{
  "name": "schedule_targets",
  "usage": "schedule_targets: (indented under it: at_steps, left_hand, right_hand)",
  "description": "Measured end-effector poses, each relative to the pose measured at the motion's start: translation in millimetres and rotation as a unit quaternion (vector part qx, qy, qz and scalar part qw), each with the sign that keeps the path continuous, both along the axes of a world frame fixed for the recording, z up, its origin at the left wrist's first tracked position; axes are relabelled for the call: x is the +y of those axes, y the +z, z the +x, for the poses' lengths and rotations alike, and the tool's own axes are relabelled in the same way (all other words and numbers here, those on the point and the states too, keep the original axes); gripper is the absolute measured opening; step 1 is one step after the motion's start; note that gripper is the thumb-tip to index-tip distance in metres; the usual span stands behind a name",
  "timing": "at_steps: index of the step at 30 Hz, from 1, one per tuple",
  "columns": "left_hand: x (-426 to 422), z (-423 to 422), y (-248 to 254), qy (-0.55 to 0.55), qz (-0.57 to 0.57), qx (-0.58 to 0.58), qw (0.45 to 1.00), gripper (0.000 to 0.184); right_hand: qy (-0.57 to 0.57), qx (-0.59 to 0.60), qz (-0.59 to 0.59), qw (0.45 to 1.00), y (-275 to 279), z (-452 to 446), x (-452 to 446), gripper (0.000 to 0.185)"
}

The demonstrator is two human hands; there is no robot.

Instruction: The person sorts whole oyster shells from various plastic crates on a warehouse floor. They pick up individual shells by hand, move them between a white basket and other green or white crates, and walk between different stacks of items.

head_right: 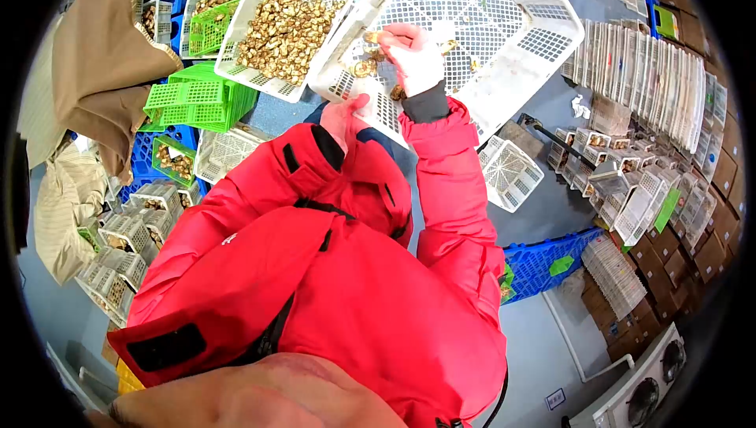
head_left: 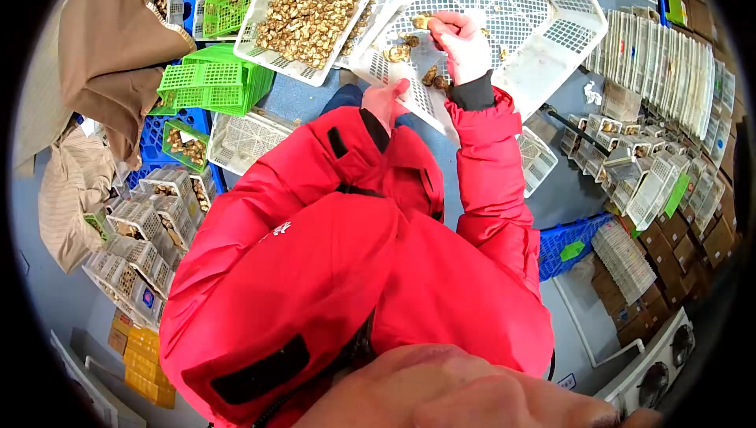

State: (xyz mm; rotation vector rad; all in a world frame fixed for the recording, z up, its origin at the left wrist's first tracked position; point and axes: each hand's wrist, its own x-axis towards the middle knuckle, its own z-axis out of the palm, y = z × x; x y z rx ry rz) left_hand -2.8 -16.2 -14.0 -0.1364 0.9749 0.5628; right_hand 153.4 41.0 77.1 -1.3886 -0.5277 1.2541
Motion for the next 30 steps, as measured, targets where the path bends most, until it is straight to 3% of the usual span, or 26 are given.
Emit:
schedule_targets:
  at_steps: [2, 4, 5, 7, 9, 10, 12, 14, 15, 16, 17, 19, 20, 23, 26, 30]
  left_hand:
    - [9, 2, 33, 0.034, -0.033, -0.007, 0.999, 0.020]
    - [10, 1, 30, 0.019, -0.009, 0.028, 0.999, 0.020]
    - [6, -1, 20, 0.010, -0.007, 0.025, 1.000, 0.020]
    - [-2, -4, -1, -0.013, 0.035, 0.027, 0.999, 0.026]
    - [3, -6, 14, -0.030, 0.057, 0.052, 0.997, 0.026]
    - [3, -7, 23, -0.038, 0.067, 0.064, 0.995, 0.027]
    - [1, -7, 28, -0.027, 0.082, 0.069, 0.994, 0.026]
    - [2, -7, 27, -0.021, 0.082, 0.075, 0.994, 0.023]
    - [5, -7, 37, -0.013, 0.058, 0.044, 0.997, 0.023]
    - [5, -7, 36, -0.014, 0.048, 0.041, 0.998, 0.023]
    - [7, -7, 33, -0.014, 0.040, 0.036, 0.998, 0.023]
    - [12, -2, 39, -0.019, 0.051, 0.055, 0.997, 0.024]
    - [14, -1, 44, -0.020, 0.047, 0.058, 0.997, 0.024]
    - [15, 1, 44, -0.011, 0.050, 0.066, 0.997, 0.022]
    - [11, -4, 22, -0.072, 0.042, 0.106, 0.991, 0.021]
    - [8, 1, 18, -0.062, 0.076, 0.131, 0.987, 0.020]
  right_hand:
    - [0.078, -0.019, -0.025, 0.996, 37, -11, 18, 0.035]
    - [0.052, -0.122, -0.004, 0.991, 10, 6, 24, 0.041]
    - [0.058, -0.210, -0.064, 0.974, -13, 21, 22, 0.042]
    - [0.144, -0.450, -0.084, 0.877, -108, 47, 11, 0.040]
    - [0.242, -0.677, -0.012, 0.695, -111, 40, 15, 0.036]
    - [0.259, -0.715, 0.041, 0.649, -101, 30, 20, 0.037]
    - [0.361, -0.721, -0.058, 0.589, -99, 24, 31, 0.032]
    - [0.301, -0.647, -0.107, 0.692, -112, 31, 27, 0.030]
    - [0.186, -0.435, -0.109, 0.875, -96, 31, 19, 0.027]
    - [0.112, -0.257, -0.071, 0.957, -96, 35, 14, 0.034]
    - [0.118, -0.076, -0.017, 0.990, -92, 48, 10, 0.036]
    - [0.074, 0.223, 0.048, 0.971, -61, 49, 0, 0.044]
    - [0.052, 0.260, 0.052, 0.963, -62, 47, -3, 0.046]
    - [0.017, 0.344, 0.080, 0.935, -36, 33, -3, 0.051]
    - [0.033, 0.289, 0.104, 0.951, -29, 27, 4, 0.055]
    - [0.040, 0.291, 0.088, 0.952, -29, 33, 0, 0.057]
